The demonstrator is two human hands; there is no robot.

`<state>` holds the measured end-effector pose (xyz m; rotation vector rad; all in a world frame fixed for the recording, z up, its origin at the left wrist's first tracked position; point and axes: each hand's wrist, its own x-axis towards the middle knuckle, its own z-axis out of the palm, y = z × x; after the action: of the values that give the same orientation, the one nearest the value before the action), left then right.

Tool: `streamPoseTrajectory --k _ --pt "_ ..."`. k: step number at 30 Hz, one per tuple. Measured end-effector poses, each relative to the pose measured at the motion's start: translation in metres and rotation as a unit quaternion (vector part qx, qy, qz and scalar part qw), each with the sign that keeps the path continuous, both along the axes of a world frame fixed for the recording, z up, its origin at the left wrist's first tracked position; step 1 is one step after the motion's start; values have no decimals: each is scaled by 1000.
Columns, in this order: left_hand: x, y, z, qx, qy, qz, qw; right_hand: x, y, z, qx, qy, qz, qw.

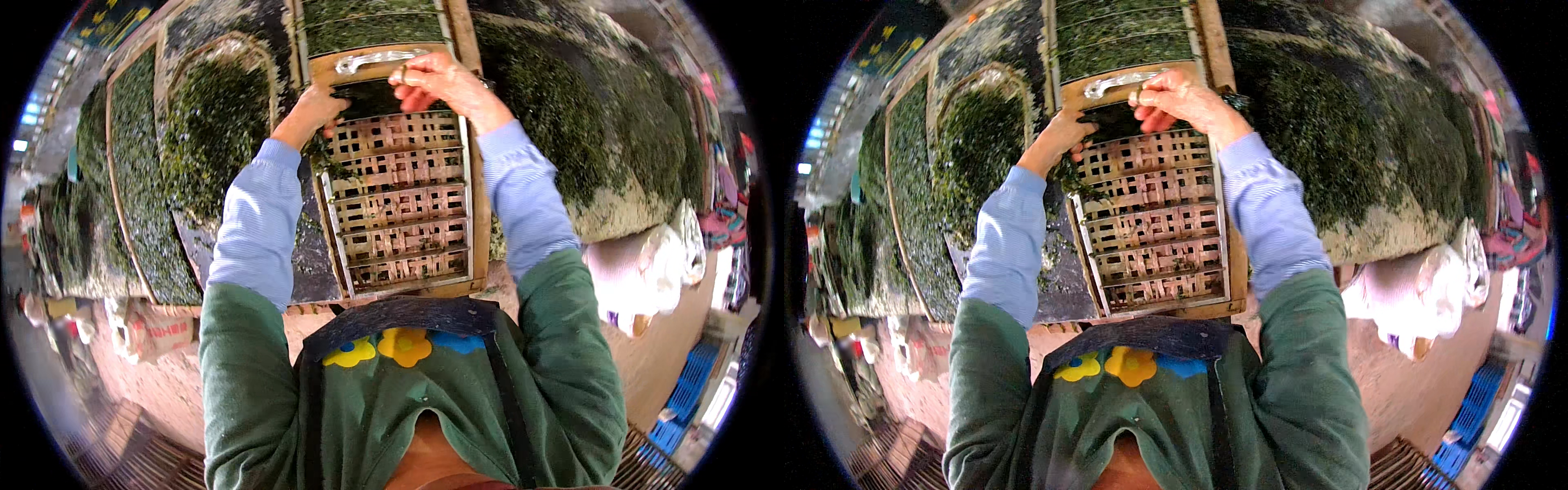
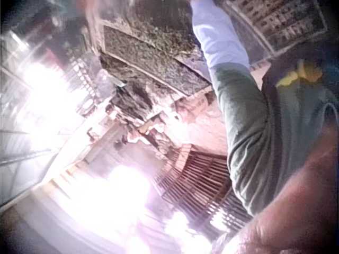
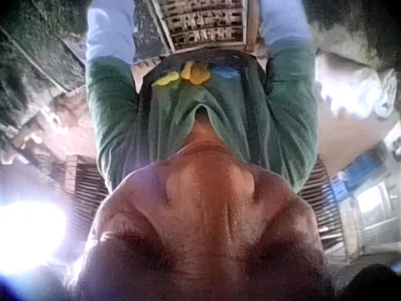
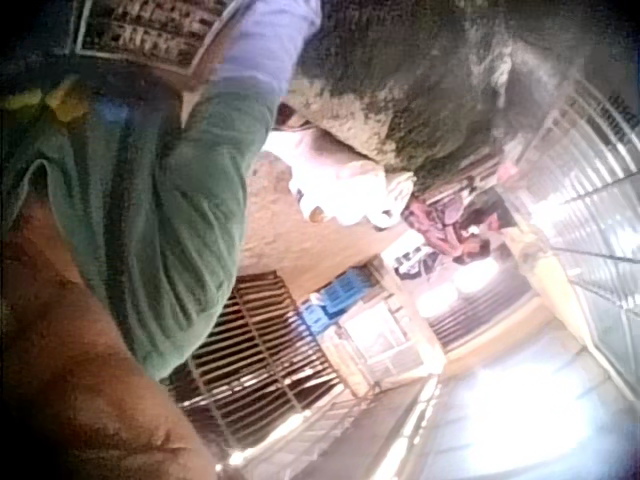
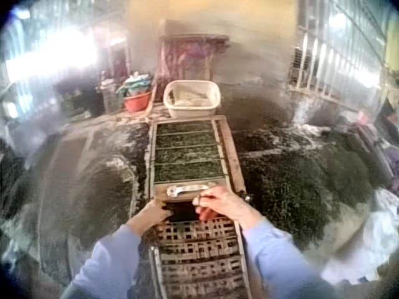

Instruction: The person repeatedly scoops dried green herbs from a large pile and places them into a rectangular wooden sieve. They shake the sieve to separate the herbs, then spread them evenly across the mesh. The process is repeated multiple times throughout the clip.

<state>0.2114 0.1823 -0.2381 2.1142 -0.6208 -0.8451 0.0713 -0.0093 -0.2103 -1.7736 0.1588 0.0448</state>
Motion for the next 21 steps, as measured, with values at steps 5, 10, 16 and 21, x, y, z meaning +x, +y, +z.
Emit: streamPoseTrajectory --k 5,10,16,21 --pt "20 34 30 16 50 -59 997 28 16 -51 59 80 -67 993" --pt "47 96 52 9 -9 29 1000 28 30 -49 -8 50 -98 994" --pt "53 130 35 119 -481 187 848 32 56 -76 -341 -97 -156 922" --pt "-47 37 22 66 -540 82 835 34 59 -63 -446 -8 -88 891"
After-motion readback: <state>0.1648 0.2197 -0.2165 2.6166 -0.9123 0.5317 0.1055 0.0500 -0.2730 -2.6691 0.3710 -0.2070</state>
